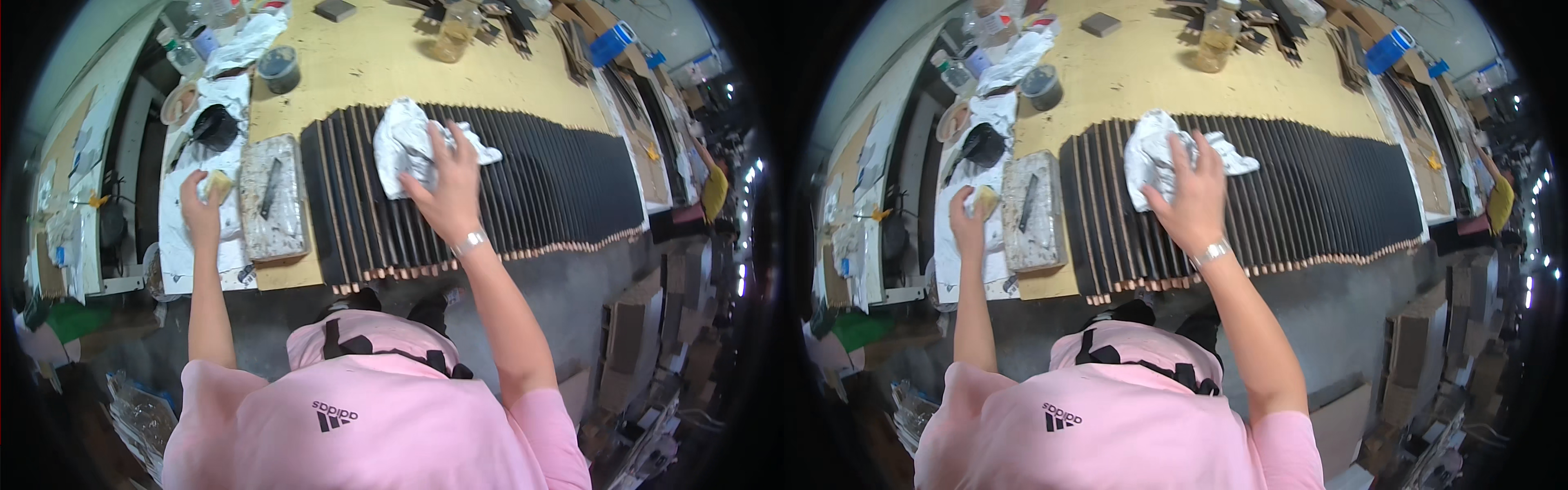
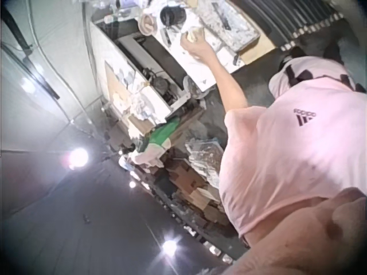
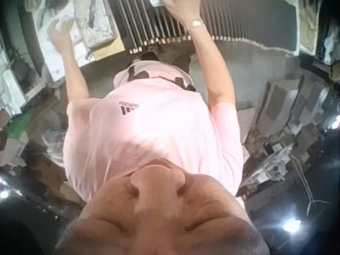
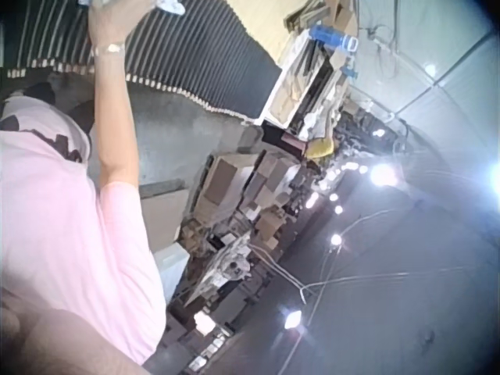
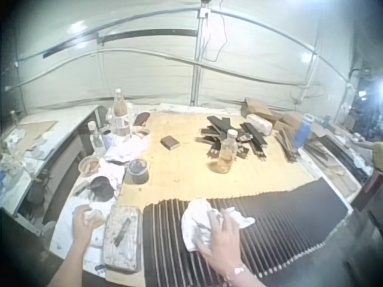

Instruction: The person wipes a series of connected wooden slats with a cloth. They apply liquid from a bottle to the cloth and rub it over the surface of the slats, moving across the entire mat.

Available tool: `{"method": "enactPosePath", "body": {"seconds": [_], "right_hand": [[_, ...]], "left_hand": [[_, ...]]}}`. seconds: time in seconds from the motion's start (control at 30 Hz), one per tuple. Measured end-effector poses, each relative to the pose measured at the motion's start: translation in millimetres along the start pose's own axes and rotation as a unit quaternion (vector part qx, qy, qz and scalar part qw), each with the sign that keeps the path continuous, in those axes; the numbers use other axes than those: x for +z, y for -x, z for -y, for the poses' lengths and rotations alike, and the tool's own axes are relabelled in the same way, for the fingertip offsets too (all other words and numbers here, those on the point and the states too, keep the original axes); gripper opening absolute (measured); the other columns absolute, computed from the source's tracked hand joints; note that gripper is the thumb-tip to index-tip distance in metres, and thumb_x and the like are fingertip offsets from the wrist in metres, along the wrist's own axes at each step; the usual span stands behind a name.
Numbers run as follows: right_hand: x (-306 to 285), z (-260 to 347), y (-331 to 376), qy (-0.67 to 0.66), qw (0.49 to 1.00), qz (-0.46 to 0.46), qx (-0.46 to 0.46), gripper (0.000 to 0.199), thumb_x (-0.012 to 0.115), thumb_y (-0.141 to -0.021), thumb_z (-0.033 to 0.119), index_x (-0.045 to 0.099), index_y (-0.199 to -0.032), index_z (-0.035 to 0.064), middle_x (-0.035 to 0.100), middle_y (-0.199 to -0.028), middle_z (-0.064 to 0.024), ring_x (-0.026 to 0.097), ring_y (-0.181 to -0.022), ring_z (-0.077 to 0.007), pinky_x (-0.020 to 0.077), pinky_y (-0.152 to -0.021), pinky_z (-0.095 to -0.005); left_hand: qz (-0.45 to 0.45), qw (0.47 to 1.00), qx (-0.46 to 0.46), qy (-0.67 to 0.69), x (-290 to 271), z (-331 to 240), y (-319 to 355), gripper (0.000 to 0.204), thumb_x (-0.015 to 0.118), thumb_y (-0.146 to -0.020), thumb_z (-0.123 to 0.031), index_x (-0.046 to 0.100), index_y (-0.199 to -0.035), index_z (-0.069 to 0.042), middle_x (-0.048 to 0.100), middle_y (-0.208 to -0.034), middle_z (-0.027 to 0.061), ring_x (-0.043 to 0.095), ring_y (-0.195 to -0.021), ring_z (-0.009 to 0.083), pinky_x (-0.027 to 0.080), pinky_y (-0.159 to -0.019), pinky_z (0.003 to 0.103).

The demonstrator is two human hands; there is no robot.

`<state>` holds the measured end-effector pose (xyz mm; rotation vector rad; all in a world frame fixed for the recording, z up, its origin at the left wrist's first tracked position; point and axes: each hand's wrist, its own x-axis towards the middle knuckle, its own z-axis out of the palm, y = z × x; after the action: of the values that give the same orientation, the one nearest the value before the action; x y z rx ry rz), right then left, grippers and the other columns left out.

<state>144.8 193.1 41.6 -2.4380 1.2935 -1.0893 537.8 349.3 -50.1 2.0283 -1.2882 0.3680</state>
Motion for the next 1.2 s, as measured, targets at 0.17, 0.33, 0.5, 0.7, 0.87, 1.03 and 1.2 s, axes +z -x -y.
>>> {"method": "enactPosePath", "body": {"seconds": [0.17, 0.33, 0.5, 0.7, 0.87, 1.03, 1.2], "right_hand": [[33, -37, -6, 0.046, 0.993, 0.106, -0.010, 0.034, 0.081, -0.074, 0.022, 0.067, -0.104, 0.0099, 0.059, -0.123, -0.0148, 0.054, -0.113, -0.0370, 0.0450, -0.097, -0.0471], [0, 17, 24, -0.080, 0.993, 0.068, -0.043, 0.027, 0.079, -0.069, 0.011, 0.065, -0.092, 0.0081, 0.061, -0.120, -0.0191, 0.060, -0.105, -0.0377, 0.0506, -0.089, -0.0456], [-20, 53, 105, -0.130, 0.955, 0.244, -0.108, 0.027, 0.072, -0.067, 0.009, 0.062, -0.092, 0.0092, 0.062, -0.109, -0.0103, 0.058, -0.094, -0.0302, 0.0468, -0.081, -0.0413], [-105, 31, 151, -0.156, 0.953, 0.166, 0.202, 0.016, 0.062, -0.065, 0.010, 0.056, -0.079, 0.0045, 0.059, -0.078, -0.0133, 0.059, -0.074, -0.0351, 0.0487, -0.066, -0.0446], [-89, 41, 163, -0.201, 0.918, 0.253, 0.229, 0.025, 0.063, -0.069, 0.016, 0.056, -0.091, 0.0047, 0.061, -0.080, -0.0158, 0.062, -0.076, -0.0375, 0.0496, -0.070, -0.0462], [-70, 47, 167, -0.189, 0.895, 0.306, 0.263, 0.028, 0.064, -0.072, 0.018, 0.059, -0.096, 0.0040, 0.065, -0.084, -0.0187, 0.064, -0.081, -0.0392, 0.0497, -0.072, -0.0482], [-54, 64, 177, -0.229, 0.843, 0.357, 0.330, 0.034, 0.066, -0.074, 0.020, 0.059, -0.102, 0.0027, 0.069, -0.088, -0.0210, 0.067, -0.082, -0.0412, 0.0510, -0.075, -0.0480]], "left_hand": [[-0.012, 0.979, -0.070, 0.192, -9, -70, -35, 0.026, 0.064, -0.089, -0.001, 0.066, -0.114, 0.000, 0.069, -0.112, 0.0104, 0.065, -0.106, 0.0225, 0.048, -0.095, 0.033], [0.141, 0.949, 0.031, 0.281, 9, -169, -61, 0.025, 0.065, -0.088, -0.004, 0.067, -0.113, 0.000, 0.069, -0.113, 0.0120, 0.066, -0.103, 0.0244, 0.049, -0.095, 0.034], [0.238, 0.900, 0.225, 0.286, 69, -231, -69, 0.031, 0.068, -0.086, -0.010, 0.066, -0.117, -0.003, 0.065, -0.124, 0.0151, 0.059, -0.120, 0.0315, 0.043, -0.106, 0.040], [0.258, 0.916, 0.190, 0.241, 80, -191, -86, 0.033, 0.067, -0.088, -0.017, 0.067, -0.117, -0.004, 0.064, -0.127, 0.0154, 0.058, -0.121, 0.0336, 0.045, -0.105, 0.040], [0.266, 0.933, 0.054, 0.238, 133, -138, -127, 0.043, 0.058, -0.099, -0.033, 0.063, -0.128, -0.001, 0.066, -0.125, 0.0155, 0.061, -0.118, 0.0284, 0.045, -0.103, 0.035], [0.431, 0.831, -0.086, 0.342, 147, -153, -131, 0.054, 0.049, -0.105, -0.041, 0.058, -0.135, 0.002, 0.062, -0.135, 0.0129, 0.058, -0.124, 0.0208, 0.041, -0.108, 0.033], [0.461, 0.834, -0.023, 0.303, 171, -135, -141, 0.049, 0.050, -0.105, -0.037, 0.061, -0.132, 0.002, 0.066, -0.130, 0.0110, 0.058, -0.123, 0.0192, 0.041, -0.106, 0.030]]}}
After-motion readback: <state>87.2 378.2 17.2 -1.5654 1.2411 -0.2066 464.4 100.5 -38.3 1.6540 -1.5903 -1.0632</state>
